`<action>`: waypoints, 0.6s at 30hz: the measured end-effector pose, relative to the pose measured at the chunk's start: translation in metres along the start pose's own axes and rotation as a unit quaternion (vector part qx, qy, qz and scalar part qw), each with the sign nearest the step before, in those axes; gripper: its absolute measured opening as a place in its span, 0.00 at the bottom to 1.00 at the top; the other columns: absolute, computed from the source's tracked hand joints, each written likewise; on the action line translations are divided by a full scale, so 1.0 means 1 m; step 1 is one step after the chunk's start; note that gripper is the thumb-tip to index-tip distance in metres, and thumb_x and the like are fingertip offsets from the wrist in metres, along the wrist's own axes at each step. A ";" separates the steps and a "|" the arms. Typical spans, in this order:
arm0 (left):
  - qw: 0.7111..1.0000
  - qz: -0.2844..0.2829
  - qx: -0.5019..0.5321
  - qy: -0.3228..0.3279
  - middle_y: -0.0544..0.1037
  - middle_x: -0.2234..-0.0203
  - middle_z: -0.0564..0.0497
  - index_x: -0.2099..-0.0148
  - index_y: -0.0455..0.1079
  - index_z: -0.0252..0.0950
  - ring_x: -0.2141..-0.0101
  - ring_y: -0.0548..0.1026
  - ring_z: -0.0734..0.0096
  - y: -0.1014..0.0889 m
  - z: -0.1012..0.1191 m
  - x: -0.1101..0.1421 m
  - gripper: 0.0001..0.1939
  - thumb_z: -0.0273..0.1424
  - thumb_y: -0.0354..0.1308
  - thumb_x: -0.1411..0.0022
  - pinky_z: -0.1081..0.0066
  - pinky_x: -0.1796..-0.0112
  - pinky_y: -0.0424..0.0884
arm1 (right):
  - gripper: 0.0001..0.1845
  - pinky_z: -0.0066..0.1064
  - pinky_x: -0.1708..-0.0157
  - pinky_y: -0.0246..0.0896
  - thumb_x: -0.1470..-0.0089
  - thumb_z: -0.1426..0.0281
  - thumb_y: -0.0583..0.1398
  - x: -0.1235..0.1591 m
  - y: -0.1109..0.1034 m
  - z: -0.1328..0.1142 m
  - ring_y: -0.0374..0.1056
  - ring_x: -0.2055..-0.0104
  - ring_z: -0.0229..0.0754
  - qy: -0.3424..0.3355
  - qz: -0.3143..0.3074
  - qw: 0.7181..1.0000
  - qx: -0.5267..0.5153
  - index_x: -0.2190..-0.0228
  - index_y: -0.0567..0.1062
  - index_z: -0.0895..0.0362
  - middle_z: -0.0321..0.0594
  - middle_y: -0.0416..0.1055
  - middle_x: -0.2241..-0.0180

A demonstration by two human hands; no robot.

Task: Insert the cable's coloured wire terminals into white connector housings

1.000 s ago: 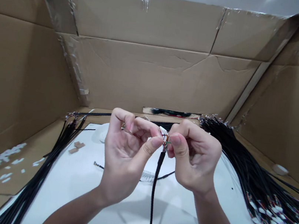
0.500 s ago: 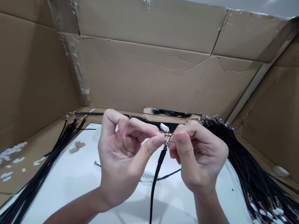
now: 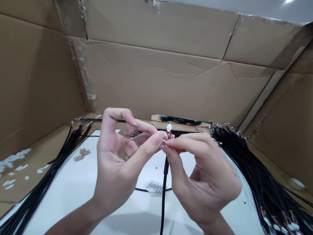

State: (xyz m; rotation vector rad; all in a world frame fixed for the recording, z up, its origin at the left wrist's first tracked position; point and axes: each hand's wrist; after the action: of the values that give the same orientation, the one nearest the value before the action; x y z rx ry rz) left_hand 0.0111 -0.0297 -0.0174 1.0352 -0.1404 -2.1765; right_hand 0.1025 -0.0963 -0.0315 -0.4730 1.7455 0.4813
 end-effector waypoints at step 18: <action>0.999 -0.032 0.003 -0.013 0.79 0.72 0.50 0.57 0.67 0.40 0.63 0.80 0.68 -0.011 0.008 -0.005 0.06 0.24 0.56 0.36 0.67 0.60 0.82 | 0.12 0.28 0.65 0.72 0.49 0.88 0.61 0.007 0.006 -0.001 0.72 0.64 0.39 -0.054 0.018 0.990 0.126 0.64 0.76 0.64 0.49 0.75 0.68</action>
State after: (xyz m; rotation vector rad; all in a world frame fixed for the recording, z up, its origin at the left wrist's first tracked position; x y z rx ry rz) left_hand 0.0012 -0.0198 -0.0131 1.0281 -0.1280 -2.2485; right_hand 0.0963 -0.0920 -0.0380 -0.2314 1.6848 0.3001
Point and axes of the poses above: each hand's wrist, its own x-axis away from the middle knuckle, its own y-axis out of the palm, z = x × y
